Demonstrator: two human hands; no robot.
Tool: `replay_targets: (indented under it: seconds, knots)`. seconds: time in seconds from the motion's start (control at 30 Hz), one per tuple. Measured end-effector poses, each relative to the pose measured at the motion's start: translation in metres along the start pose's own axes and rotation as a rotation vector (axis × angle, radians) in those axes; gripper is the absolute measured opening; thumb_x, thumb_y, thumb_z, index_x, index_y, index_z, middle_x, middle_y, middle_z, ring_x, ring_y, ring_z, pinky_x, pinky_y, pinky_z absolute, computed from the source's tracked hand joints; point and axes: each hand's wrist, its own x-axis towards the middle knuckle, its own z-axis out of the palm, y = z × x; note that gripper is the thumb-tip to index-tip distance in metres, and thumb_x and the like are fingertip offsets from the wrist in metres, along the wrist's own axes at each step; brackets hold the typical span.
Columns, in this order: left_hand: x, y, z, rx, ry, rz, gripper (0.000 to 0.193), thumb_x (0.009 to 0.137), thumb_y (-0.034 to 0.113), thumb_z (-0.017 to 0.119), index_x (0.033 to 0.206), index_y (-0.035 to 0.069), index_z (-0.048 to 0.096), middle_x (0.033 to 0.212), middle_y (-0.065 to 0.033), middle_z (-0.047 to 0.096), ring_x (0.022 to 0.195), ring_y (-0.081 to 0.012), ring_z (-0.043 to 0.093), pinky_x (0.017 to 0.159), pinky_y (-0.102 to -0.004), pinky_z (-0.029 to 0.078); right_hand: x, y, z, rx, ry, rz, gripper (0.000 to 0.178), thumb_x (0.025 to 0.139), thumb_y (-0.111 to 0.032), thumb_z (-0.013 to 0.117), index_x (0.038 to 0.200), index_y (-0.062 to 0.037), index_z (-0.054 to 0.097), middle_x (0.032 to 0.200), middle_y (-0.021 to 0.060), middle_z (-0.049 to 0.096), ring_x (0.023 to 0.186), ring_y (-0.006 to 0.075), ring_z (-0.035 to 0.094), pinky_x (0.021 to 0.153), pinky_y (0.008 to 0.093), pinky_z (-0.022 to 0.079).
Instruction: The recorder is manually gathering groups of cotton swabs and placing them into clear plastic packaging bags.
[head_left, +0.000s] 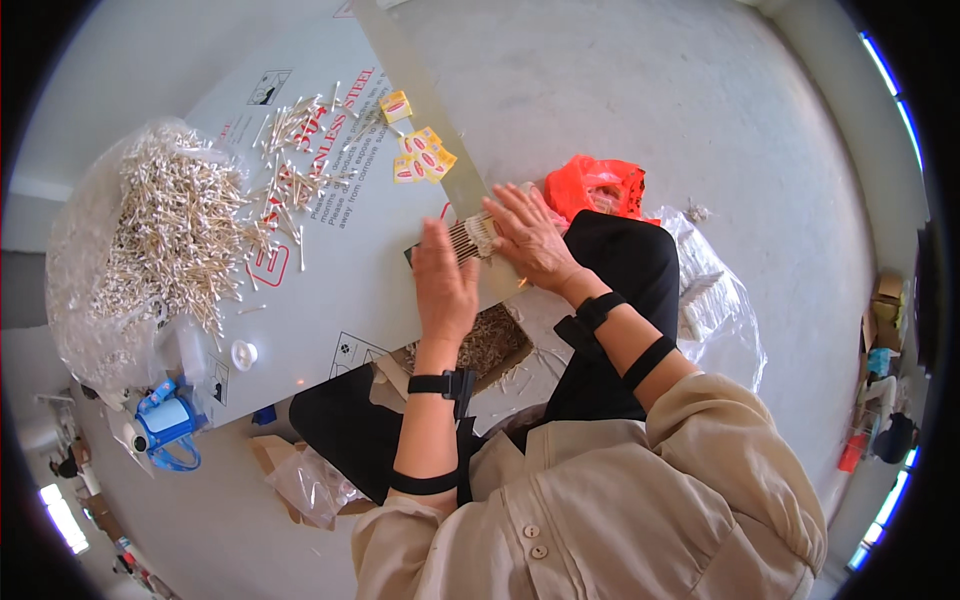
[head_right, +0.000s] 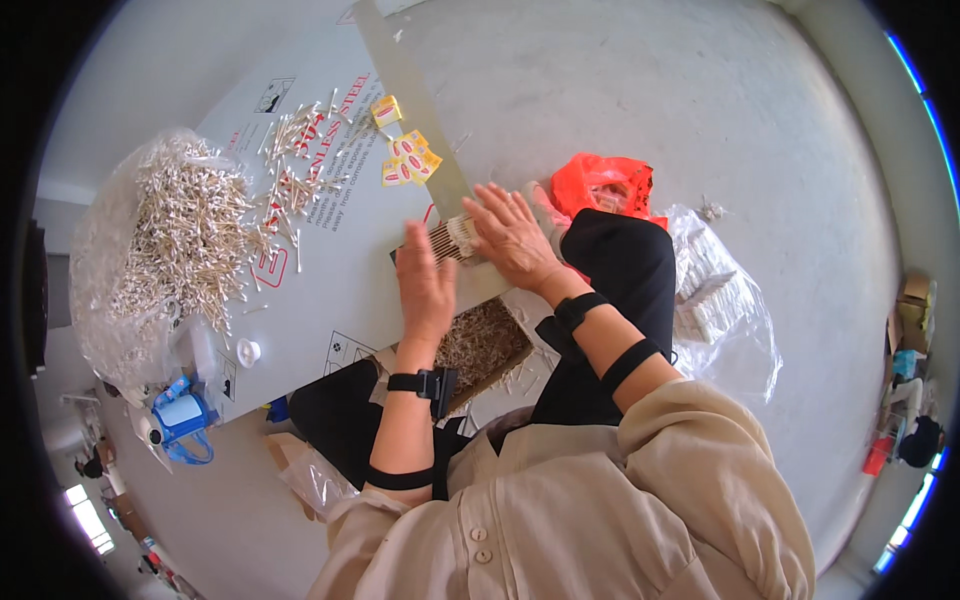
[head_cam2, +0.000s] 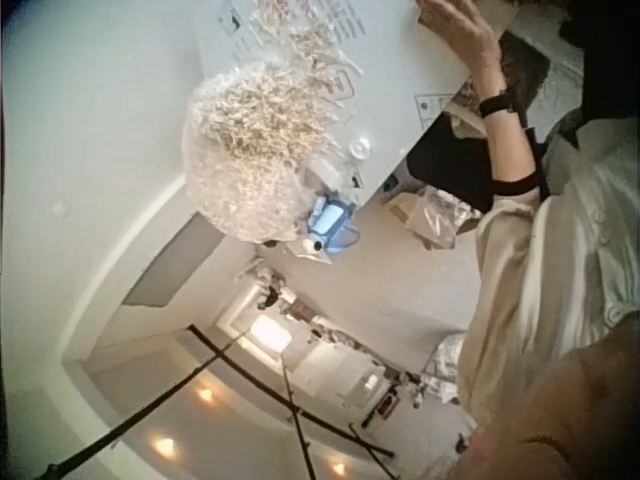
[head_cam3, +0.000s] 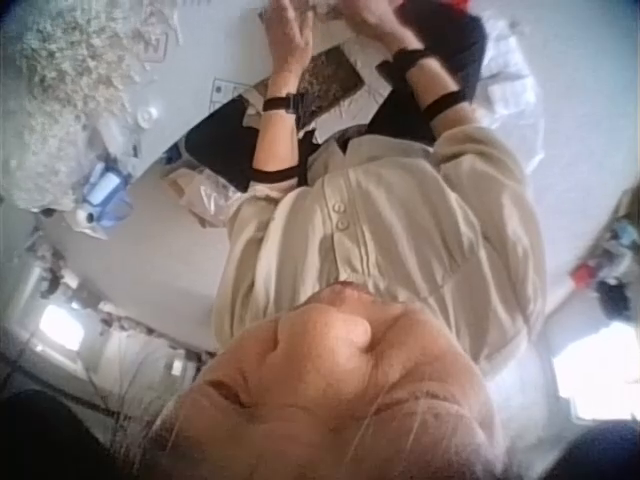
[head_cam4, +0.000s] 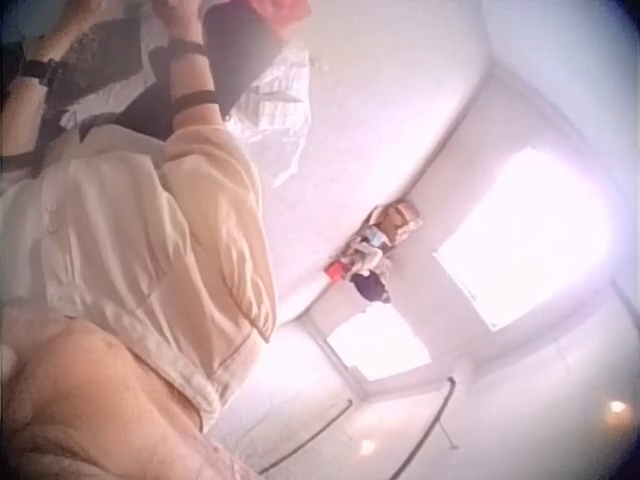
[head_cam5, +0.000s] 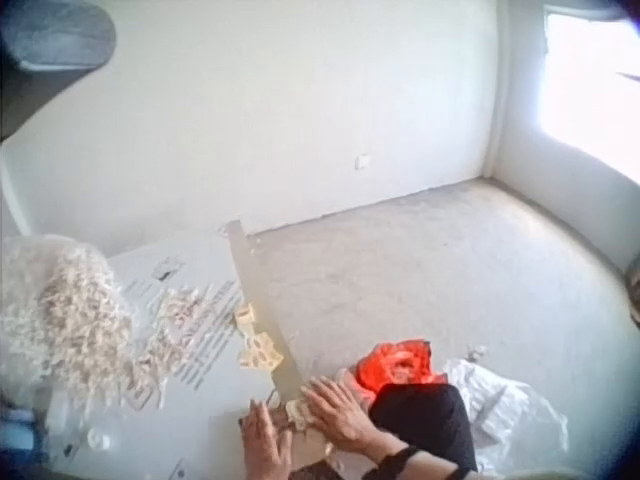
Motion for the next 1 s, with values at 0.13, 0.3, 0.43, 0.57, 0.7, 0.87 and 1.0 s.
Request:
replay_targets:
  seconds: [0.13, 0.3, 0.43, 0.57, 0.7, 0.87, 1.0]
  knots:
    - [0.012, -0.004, 0.004, -0.834, 0.433, -0.204, 0.058, 0.102, 0.028, 0.039, 0.148, -0.003, 0.023, 0.154, -0.0202, 0.024, 0.143, -0.0306, 0.025, 0.116, -0.0411, 0.021, -0.005, 0.025, 0.013, 0.883, 0.481, 0.514, 0.048, 0.095, -0.027, 0.057, 0.14, -0.0108, 0.047, 0.149, 0.0109, 0.038, 0.137, 0.022, 0.036, 0.11, 0.0408, 0.032]
    - [0.027, 0.008, 0.013, -0.982, 0.459, -0.225, 0.058, 0.104, 0.034, 0.035, 0.144, -0.007, 0.029, 0.148, -0.0226, 0.034, 0.138, -0.0282, 0.033, 0.115, -0.0392, 0.023, 0.008, 0.009, 0.021, 1.627, 0.557, 0.733, 0.052, 0.097, -0.02, 0.057, 0.142, -0.0017, 0.038, 0.133, 0.0136, 0.055, 0.125, 0.0204, 0.05, 0.103, 0.0316, 0.041]
    - [0.031, 0.015, 0.018, -1.072, 0.51, -0.283, 0.059, 0.104, 0.036, 0.034, 0.143, -0.008, 0.03, 0.146, -0.0237, 0.035, 0.138, -0.0303, 0.033, 0.116, -0.041, 0.023, 0.014, -0.005, 0.024, 1.946, 0.603, 0.775, 0.049, 0.097, -0.008, 0.054, 0.141, 0.0022, 0.036, 0.132, 0.0189, 0.055, 0.121, 0.0284, 0.054, 0.101, 0.0408, 0.047]
    - [0.032, 0.02, 0.016, -1.02, 0.527, -0.285, 0.058, 0.104, 0.036, 0.033, 0.142, -0.008, 0.031, 0.145, -0.0255, 0.035, 0.137, -0.0316, 0.034, 0.116, -0.0425, 0.023, 0.018, -0.017, 0.018, 1.939, 0.681, 0.853, 0.049, 0.094, -0.006, 0.057, 0.138, 0.003, 0.038, 0.129, 0.0196, 0.056, 0.119, 0.0282, 0.056, 0.1, 0.0411, 0.048]
    - [0.032, 0.022, 0.015, -1.004, 0.496, -0.295, 0.059, 0.104, 0.038, 0.033, 0.144, -0.005, 0.03, 0.146, -0.0254, 0.033, 0.137, -0.0305, 0.034, 0.114, -0.0403, 0.025, 0.02, -0.02, 0.018, 1.81, 0.675, 0.86, 0.044, 0.095, -0.009, 0.057, 0.134, 0.0032, 0.044, 0.123, 0.0158, 0.062, 0.115, 0.0236, 0.059, 0.094, 0.0344, 0.051]
    - [0.032, 0.021, 0.015, -0.965, 0.495, -0.314, 0.061, 0.104, 0.04, 0.032, 0.142, -0.007, 0.031, 0.146, -0.0249, 0.034, 0.137, -0.0311, 0.035, 0.114, -0.0406, 0.026, 0.016, -0.01, 0.013, 2.028, 0.716, 0.792, 0.043, 0.094, -0.009, 0.058, 0.133, 0.0032, 0.046, 0.12, 0.0152, 0.063, 0.112, 0.0226, 0.06, 0.093, 0.0348, 0.051]
    - [0.033, 0.022, 0.016, -0.97, 0.512, -0.3, 0.061, 0.104, 0.04, 0.032, 0.141, -0.007, 0.032, 0.146, -0.0241, 0.035, 0.136, -0.0311, 0.035, 0.114, -0.0408, 0.027, 0.013, -0.005, 0.015, 1.958, 0.643, 0.912, 0.044, 0.094, -0.01, 0.059, 0.134, 0.0032, 0.046, 0.123, 0.0158, 0.062, 0.112, 0.022, 0.06, 0.095, 0.0357, 0.05]
